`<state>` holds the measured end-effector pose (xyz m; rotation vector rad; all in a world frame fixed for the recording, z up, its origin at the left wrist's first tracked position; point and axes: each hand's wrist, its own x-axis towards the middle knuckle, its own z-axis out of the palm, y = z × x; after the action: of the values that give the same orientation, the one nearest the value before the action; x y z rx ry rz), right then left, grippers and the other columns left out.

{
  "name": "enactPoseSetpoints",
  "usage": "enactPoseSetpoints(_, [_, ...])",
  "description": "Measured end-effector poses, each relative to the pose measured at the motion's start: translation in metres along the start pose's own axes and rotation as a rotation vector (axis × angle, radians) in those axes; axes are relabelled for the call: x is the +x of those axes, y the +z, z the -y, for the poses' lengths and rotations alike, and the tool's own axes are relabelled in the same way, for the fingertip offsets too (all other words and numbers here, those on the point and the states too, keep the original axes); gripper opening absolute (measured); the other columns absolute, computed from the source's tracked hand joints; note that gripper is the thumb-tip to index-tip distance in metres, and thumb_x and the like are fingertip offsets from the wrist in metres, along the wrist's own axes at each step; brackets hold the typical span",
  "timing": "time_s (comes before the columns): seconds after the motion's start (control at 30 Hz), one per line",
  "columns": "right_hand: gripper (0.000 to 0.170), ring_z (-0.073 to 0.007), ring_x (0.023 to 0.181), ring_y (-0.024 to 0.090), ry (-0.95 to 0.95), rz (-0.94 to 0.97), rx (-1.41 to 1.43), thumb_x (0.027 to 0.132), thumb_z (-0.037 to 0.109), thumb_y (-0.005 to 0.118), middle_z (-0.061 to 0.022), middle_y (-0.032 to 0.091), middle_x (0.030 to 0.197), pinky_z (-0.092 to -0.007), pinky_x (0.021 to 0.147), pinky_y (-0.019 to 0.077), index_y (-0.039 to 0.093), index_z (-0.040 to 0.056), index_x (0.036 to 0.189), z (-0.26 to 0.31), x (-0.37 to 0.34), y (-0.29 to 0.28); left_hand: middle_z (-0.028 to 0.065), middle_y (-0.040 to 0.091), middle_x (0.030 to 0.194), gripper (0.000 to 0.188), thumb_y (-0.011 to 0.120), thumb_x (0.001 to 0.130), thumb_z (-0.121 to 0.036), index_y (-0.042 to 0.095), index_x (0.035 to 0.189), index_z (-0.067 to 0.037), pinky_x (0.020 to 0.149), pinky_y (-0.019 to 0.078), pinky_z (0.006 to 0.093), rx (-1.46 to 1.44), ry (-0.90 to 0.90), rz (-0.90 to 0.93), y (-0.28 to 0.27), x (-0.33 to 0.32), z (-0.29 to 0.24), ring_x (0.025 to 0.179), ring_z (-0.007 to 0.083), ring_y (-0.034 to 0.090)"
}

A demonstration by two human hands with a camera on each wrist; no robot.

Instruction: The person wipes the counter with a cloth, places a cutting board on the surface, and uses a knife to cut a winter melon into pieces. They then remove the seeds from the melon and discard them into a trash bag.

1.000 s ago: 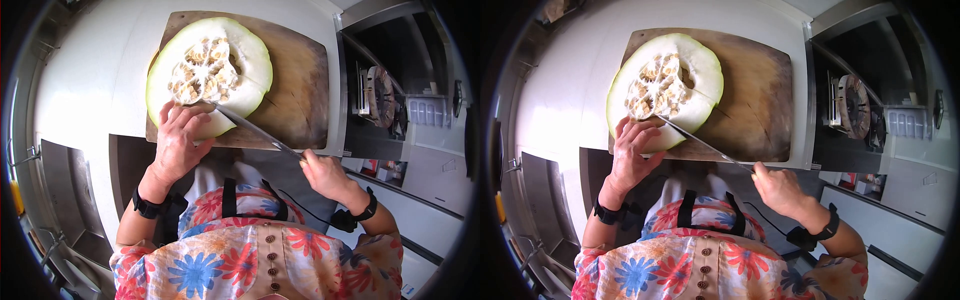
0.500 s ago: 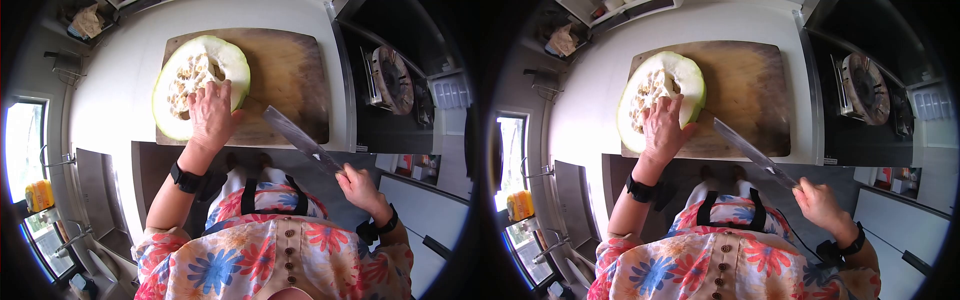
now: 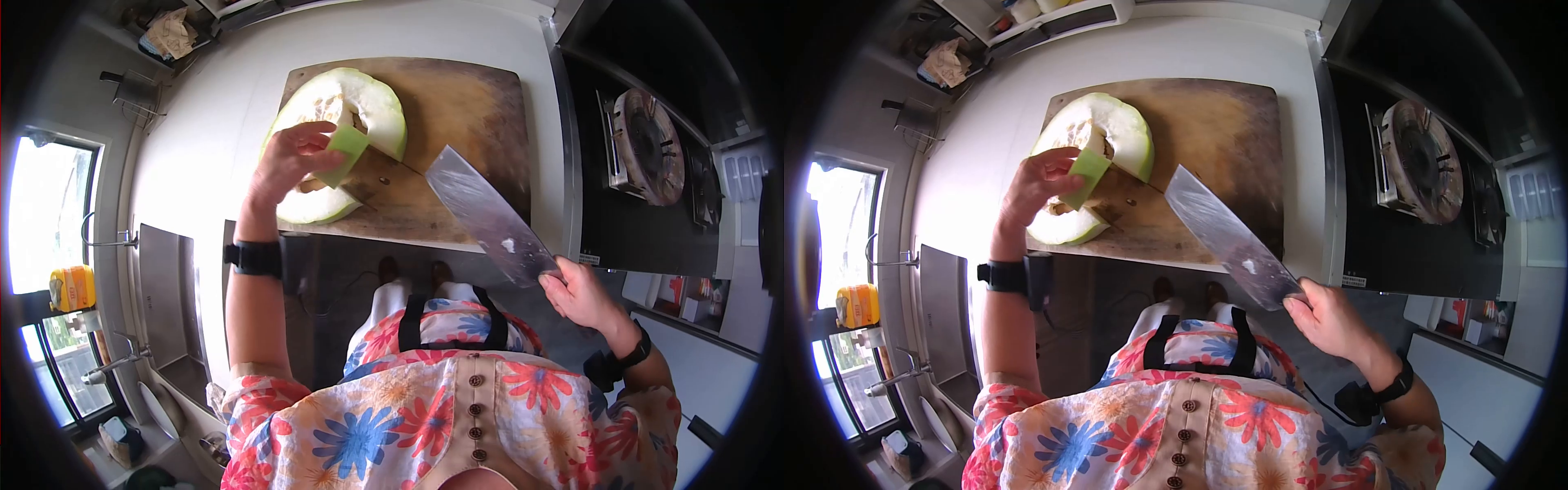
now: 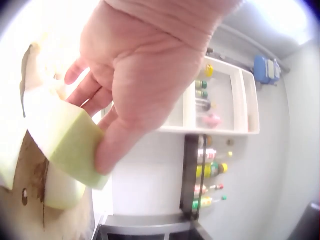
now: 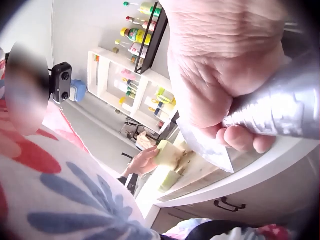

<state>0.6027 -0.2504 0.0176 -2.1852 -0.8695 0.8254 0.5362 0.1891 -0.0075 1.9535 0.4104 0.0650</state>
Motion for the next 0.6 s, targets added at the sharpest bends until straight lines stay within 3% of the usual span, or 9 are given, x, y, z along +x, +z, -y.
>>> enactPoseSetpoints(0.07, [0.016, -0.0132, 0.041, 0.048, 0.275, 0.158, 0.492, 0.093, 0.012, 0.052, -0.0044, 0.052, 0.057, -0.0272, 0.04, 0.0396, 0.048, 0.0012, 0.082, 0.013, 0.017, 0.001, 0.0121, 0.068, 0.095, 0.051, 0.079, 0.072, -0.017, 0.06, 0.116, 0.003, 0.081, 0.0499, 0.0305, -0.3, -0.061, 0.044, -0.013, 0.002, 0.003, 0.086, 0.0179, 0.063])
enactPoseSetpoints(0.1, [0.014, -0.0035, 0.045, 0.046, 0.239, 0.206, 0.55, 0.095, 0.013, 0.048, 0.0012, 0.049, 0.061, -0.0221, 0.039, 0.0395, 0.048, 0.0015, 0.088, 0.017, 0.026, 0.002, 0.011, 0.068, 0.099, 0.052, 0.079, 0.073, -0.019, 0.06, 0.116, 0.003, 0.089, 0.0452, 0.0305, -0.376, -0.074, 0.051, -0.019, 0.004, 0.003, 0.091, 0.0181, 0.061])
enactPoseSetpoints(0.23, [0.013, -0.0049, 0.043, 0.046, 0.261, 0.279, 0.76, 0.096, 0.014, 0.047, 0.0004, 0.048, 0.061, -0.0227, 0.039, 0.041, 0.046, 0.0012, 0.093, 0.038, 0.076, 0.012, 0.0086, 0.066, 0.105, 0.055, 0.079, 0.074, -0.023, 0.059, 0.118, 0.003, 0.095, 0.0387, 0.031, -0.437, -0.081, 0.135, -0.037, 0.015, 0.015, 0.099, 0.0176, 0.057])
enactPoseSetpoints(0.4, [0.015, -0.0054, 0.041, 0.044, 0.257, 0.405, 1.056, 0.097, 0.018, 0.048, 0.0008, 0.045, 0.06, -0.0239, 0.038, 0.0439, 0.044, 0.0039, 0.1, 0.044, 0.115, 0.026, 0.0089, 0.066, 0.106, 0.055, 0.079, 0.074, -0.022, 0.059, 0.118, 0.003, 0.096, 0.0388, 0.0309, -0.462, -0.093, 0.185, -0.043, 0.019, 0.017, 0.099, 0.0173, 0.057])
enactPoseSetpoints(0.6, [0.014, -0.0048, 0.041, 0.044, 0.279, 0.479, 1.151, 0.097, 0.019, 0.047, 0.0013, 0.044, 0.059, -0.0241, 0.038, 0.0444, 0.045, 0.0054, 0.101, 0.051, 0.124, 0.034, 0.0093, 0.066, 0.108, 0.055, 0.078, 0.075, -0.021, 0.058, 0.119, 0.005, 0.097, 0.0394, 0.0311, -0.461, -0.069, 0.201, -0.045, 0.017, 0.018, 0.101, 0.0171, 0.057])
